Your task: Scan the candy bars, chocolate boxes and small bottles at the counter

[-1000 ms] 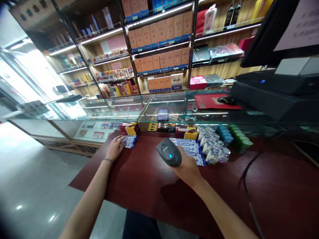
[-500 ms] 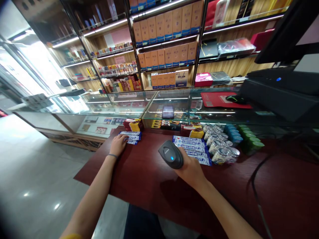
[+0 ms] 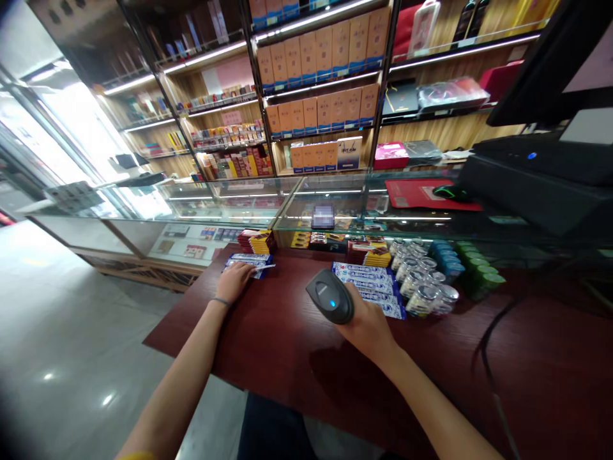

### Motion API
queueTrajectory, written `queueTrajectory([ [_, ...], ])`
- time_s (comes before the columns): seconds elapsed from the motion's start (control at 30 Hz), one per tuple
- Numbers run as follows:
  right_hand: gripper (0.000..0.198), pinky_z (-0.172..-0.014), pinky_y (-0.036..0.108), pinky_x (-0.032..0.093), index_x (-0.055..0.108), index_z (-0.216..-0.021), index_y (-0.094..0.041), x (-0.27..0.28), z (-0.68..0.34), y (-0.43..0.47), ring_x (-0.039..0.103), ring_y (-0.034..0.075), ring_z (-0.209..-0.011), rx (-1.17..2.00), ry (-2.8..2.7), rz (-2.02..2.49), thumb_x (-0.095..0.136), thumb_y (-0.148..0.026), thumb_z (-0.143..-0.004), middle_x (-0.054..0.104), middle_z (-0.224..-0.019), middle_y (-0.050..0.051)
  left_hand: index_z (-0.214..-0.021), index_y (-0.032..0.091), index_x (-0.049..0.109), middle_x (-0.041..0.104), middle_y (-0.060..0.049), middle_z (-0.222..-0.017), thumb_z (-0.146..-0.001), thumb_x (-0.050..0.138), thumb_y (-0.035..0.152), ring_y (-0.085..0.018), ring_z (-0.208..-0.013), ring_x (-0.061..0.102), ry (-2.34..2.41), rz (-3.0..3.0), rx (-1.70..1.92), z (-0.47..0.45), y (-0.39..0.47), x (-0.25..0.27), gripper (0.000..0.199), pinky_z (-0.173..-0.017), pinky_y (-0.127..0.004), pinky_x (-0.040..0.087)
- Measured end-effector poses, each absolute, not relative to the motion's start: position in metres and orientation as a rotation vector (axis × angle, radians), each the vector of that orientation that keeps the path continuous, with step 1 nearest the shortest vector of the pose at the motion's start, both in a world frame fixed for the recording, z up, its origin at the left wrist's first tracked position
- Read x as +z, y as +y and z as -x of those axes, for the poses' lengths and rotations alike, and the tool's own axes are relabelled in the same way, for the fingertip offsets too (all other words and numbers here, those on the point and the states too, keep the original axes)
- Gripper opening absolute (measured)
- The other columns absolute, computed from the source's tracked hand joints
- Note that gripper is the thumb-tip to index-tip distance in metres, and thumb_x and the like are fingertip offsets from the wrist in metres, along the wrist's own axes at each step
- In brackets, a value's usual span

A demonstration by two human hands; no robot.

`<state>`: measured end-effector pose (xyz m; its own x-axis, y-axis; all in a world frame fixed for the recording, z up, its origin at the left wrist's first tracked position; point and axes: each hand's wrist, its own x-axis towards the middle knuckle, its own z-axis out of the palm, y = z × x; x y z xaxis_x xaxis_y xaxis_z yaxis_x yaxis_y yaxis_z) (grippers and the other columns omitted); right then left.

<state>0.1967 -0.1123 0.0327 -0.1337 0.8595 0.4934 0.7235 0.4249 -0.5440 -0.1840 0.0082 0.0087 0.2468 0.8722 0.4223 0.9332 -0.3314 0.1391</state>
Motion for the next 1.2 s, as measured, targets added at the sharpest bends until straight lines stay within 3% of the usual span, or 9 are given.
queueTrajectory([
  [0.1,0.037,-0.060,0.033,0.049,0.048,-0.116,-0.028,0.033,-0.198,-0.112,0.075,0.030,-0.079,0.213,-1.900,1.348,0.058,-0.030,-0.080,0.073,-0.088,0.004,-0.105,0.025,0.072,0.073,-0.007,-0.107,-0.102,0.046,0.037,-0.022,-0.098,0.067,-1.762,2.416,-0.854,0.171,0.004,0.012,0.029,-0.090,-0.033,0.050],
  [0.23,0.038,-0.058,0.032,0.049,0.048,-0.118,-0.028,0.033,-0.198,-0.112,0.075,0.030,-0.075,0.204,-1.861,1.379,0.058,-0.030,-0.081,0.074,-0.088,0.003,-0.102,0.021,0.072,0.075,-0.007,-0.105,-0.099,0.047,0.046,-0.022,-0.101,0.068,-1.872,2.404,-1.515,0.147,0.002,0.012,0.035,-0.092,-0.035,0.051],
  [0.37,0.036,-0.059,0.031,0.049,0.047,-0.117,-0.030,0.034,-0.196,-0.114,0.076,0.030,-0.078,0.214,-1.861,1.391,0.058,-0.031,-0.083,0.075,-0.089,0.002,-0.103,0.017,0.069,0.075,-0.009,-0.100,-0.092,0.056,0.059,-0.023,-0.088,0.072,-2.241,2.413,-2.357,0.121,-0.002,0.013,0.046,-0.069,-0.031,0.057],
  [0.47,0.037,-0.058,0.032,0.048,0.044,-0.118,-0.029,0.039,-0.195,-0.116,0.076,0.031,-0.076,0.253,-1.938,1.407,0.059,-0.032,-0.083,0.075,-0.087,0.001,-0.105,0.016,0.067,0.074,-0.012,-0.106,-0.085,0.069,0.054,-0.022,-0.084,0.074,-2.464,2.487,-2.730,0.111,-0.008,0.016,0.044,-0.058,-0.026,0.056],
  [0.63,0.048,-0.061,0.033,0.048,0.038,-0.125,-0.027,0.046,-0.193,-0.118,0.077,0.033,-0.081,0.341,-2.085,1.435,0.060,-0.029,-0.082,0.076,-0.093,0.004,-0.104,0.014,0.067,0.075,-0.013,-0.102,-0.085,0.074,0.044,-0.022,-0.080,0.075,-2.627,2.561,-2.796,0.107,-0.013,0.019,0.036,-0.055,-0.024,0.057],
  [0.83,0.037,-0.059,0.034,0.045,0.042,-0.115,-0.025,0.048,-0.193,-0.119,0.076,0.035,-0.079,0.367,-2.173,1.472,0.058,-0.029,-0.082,0.076,-0.084,0.005,-0.112,0.013,0.065,0.074,-0.015,-0.109,-0.089,0.070,0.041,-0.025,-0.084,0.076,-2.610,2.610,-2.735,0.104,-0.015,0.019,0.036,-0.065,-0.031,0.063],
  [1.03,0.042,-0.061,0.033,0.045,0.042,-0.119,-0.026,0.047,-0.195,-0.118,0.076,0.033,-0.082,0.359,-2.104,1.435,0.059,-0.029,-0.081,0.076,-0.093,0.005,-0.109,0.014,0.066,0.074,-0.013,-0.104,-0.085,0.075,0.041,-0.024,-0.084,0.076,-2.632,2.624,-2.768,0.105,-0.015,0.020,0.038,-0.059,-0.026,0.060],
  [1.2,0.041,-0.057,0.030,0.043,0.046,-0.115,-0.027,0.051,-0.202,-0.114,0.075,0.030,-0.073,0.348,-1.959,1.491,0.063,-0.030,-0.079,0.073,-0.080,0.000,-0.111,0.014,0.067,0.075,-0.012,-0.108,-0.081,0.079,0.044,-0.025,-0.095,0.074,-2.425,2.627,-2.912,0.102,-0.015,0.015,0.044,-0.077,-0.032,0.061],
])
